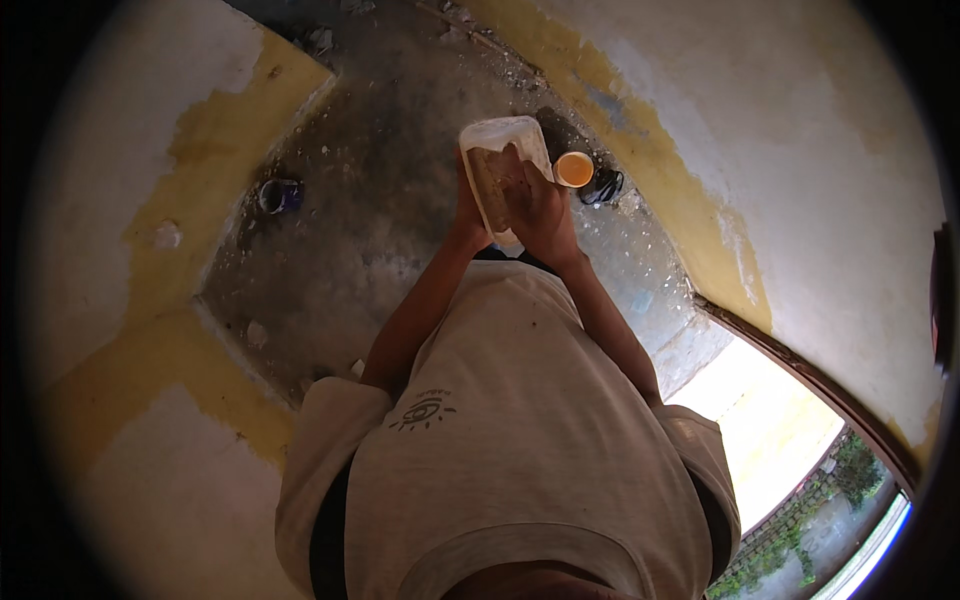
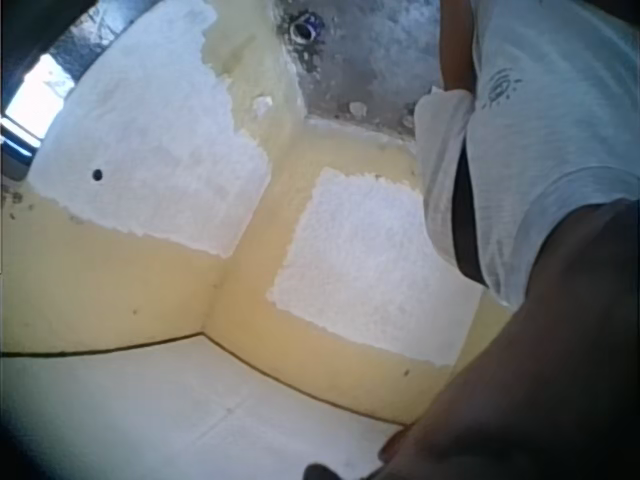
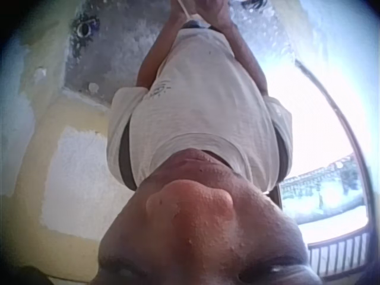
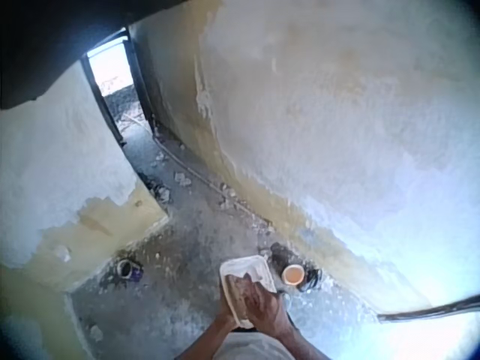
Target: The person applies a white plaster or putty substance to a wall using a handheld spreader. The person repeatedly scoops the material from a small plastic container and smooths it onto the surface of the indoor wall.
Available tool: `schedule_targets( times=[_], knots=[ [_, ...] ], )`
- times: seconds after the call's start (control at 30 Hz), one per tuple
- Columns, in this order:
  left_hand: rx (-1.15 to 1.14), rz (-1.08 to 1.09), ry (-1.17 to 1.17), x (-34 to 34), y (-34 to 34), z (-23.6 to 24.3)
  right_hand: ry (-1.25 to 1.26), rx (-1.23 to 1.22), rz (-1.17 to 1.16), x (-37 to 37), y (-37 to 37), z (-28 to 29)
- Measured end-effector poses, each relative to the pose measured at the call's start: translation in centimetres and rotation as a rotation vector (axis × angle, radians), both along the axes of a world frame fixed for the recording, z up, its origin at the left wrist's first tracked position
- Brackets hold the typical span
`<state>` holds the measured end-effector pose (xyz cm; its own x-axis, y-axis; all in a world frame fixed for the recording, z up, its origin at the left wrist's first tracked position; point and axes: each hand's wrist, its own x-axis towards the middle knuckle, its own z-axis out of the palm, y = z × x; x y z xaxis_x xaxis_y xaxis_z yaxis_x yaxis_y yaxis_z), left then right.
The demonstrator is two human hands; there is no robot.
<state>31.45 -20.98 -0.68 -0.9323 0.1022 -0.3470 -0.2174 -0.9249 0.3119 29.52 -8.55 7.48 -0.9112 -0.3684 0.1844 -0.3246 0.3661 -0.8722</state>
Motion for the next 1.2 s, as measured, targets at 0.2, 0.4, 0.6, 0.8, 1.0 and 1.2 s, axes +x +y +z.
schedule_targets(
  times=[0.2, 0.4, 0.6, 0.8, 1.0, 1.2],
  knots=[
    [0.072, -0.147, 0.073, -0.1, -1.2, -3.3, -0.156, -0.050, -0.117, -0.4, 0.9, -2.4],
    [0.012, -0.257, 0.084, -1.4, 0.2, -3.6, -0.492, -0.303, -0.176, -0.5, 3.8, -2.6],
    [0.154, -0.319, 0.132, -2.6, 3.7, -1.2, -0.348, -0.214, -0.378, -1.8, 9.8, -2.2],
    [-0.010, -0.327, 0.120, -6.2, 7.9, -2.4, 0.219, 0.024, -0.316, -3.9, 11.1, 2.1],
    [0.085, -0.382, 0.132, -10.2, 12.3, -2.4, 0.084, 0.131, -0.476, -6.4, 16.4, 2.6],
    [-0.073, -0.519, 0.266, -13.6, 17.7, -0.8, -0.428, -0.744, -0.594, -6.1, 23.7, 1.8]
  ],
)
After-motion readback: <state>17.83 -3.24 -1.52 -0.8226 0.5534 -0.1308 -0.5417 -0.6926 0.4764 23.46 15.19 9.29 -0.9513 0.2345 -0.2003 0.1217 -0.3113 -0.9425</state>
